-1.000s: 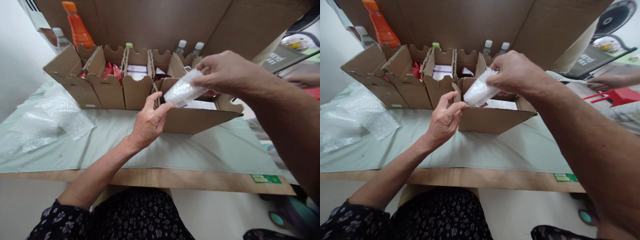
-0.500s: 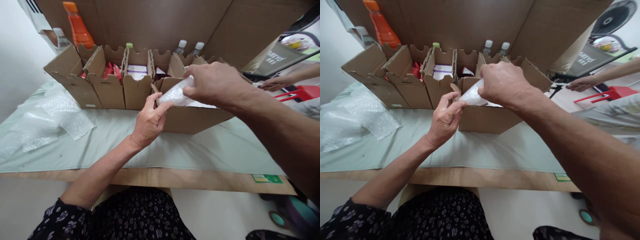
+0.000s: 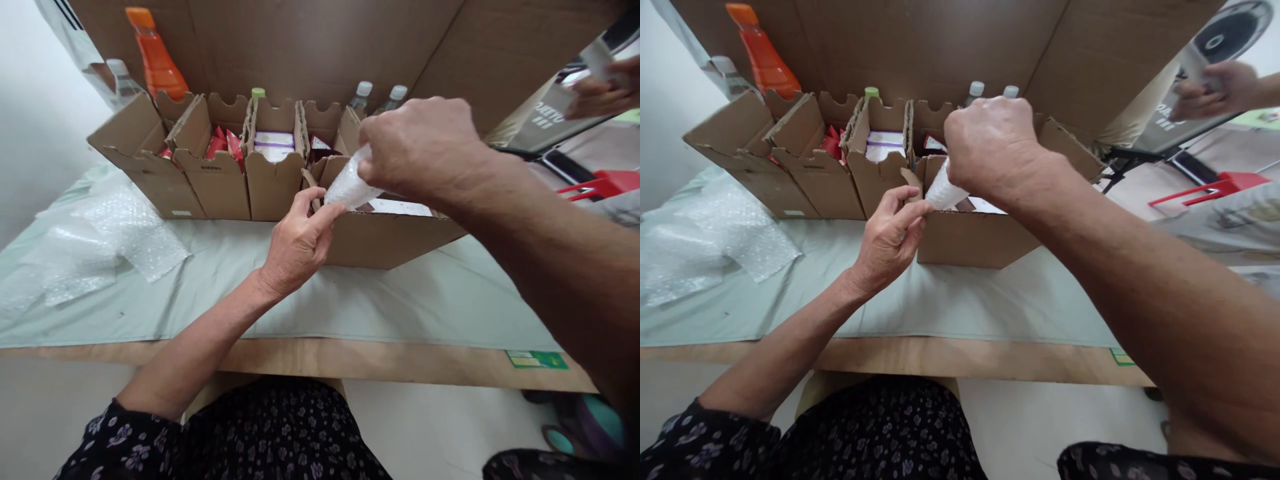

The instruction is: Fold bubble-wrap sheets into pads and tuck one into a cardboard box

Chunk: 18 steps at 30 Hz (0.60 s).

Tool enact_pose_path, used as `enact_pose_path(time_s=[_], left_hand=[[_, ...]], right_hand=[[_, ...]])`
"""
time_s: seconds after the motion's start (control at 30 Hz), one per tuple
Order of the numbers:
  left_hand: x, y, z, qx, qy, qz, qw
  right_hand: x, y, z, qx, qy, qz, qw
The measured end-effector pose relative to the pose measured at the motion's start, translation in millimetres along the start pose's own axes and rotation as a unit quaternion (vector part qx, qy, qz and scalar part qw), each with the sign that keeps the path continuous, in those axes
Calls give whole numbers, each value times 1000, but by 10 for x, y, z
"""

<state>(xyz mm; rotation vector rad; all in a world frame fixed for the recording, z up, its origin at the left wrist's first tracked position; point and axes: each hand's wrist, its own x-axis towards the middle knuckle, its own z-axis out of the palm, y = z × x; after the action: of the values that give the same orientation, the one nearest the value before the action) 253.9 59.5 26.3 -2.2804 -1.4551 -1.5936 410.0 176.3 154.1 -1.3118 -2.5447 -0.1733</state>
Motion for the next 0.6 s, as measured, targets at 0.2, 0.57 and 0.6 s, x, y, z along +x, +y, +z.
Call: enact_pose_path(time_s=[0.2, 0.57, 0.6], left_hand=[[24, -25, 14, 1, -3, 5, 1000], [40, -30, -25, -35, -4, 40, 999], [24, -35, -7, -36, 4, 40, 999]], right_hand=[[-109, -344, -10, 0, -33, 15, 999], [-64, -316, 149, 52, -198, 24, 979], [-71, -331, 136, 62, -203, 27, 977]])
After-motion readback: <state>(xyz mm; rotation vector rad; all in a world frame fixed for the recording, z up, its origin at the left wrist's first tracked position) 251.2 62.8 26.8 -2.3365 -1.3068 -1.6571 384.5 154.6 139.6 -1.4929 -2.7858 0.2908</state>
